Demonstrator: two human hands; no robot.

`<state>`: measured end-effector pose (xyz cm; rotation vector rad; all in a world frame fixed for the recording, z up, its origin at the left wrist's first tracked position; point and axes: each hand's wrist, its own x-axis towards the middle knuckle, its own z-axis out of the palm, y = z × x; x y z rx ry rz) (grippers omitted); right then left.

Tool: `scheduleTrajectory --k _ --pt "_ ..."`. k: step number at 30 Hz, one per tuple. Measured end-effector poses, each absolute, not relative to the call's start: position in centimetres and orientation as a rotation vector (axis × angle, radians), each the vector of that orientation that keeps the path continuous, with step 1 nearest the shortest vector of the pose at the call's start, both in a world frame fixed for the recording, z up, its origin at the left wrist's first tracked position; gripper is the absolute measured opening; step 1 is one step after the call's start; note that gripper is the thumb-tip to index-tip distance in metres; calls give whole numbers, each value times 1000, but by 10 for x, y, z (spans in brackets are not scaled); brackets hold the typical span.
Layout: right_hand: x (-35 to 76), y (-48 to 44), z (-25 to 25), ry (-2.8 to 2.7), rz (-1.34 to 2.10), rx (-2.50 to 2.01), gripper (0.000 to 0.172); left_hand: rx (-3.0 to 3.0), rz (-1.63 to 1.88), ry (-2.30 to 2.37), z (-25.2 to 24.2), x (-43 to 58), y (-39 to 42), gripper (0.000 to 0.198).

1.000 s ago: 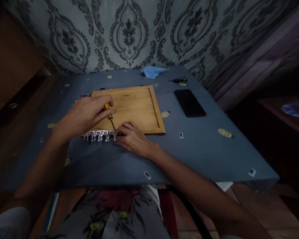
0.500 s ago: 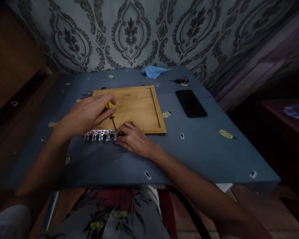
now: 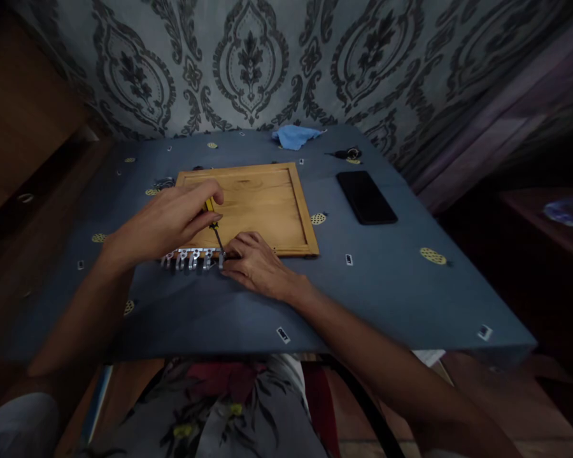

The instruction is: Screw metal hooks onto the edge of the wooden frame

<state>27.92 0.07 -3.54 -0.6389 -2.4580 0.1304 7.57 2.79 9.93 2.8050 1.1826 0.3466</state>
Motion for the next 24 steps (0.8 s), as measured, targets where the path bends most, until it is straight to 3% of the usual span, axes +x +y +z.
scheduleTrajectory --k 8,14,24 --pt "279 0 -34 -2444 147 -636 30 2810 337 1093 104 71 26 16" --pt "280 0 -33 -2469 172 -660 34 2786 522 1183 119 62 23 14" --pt "280 0 -32 -2480 182 -670 32 2837 388 1157 109 70 23 12"
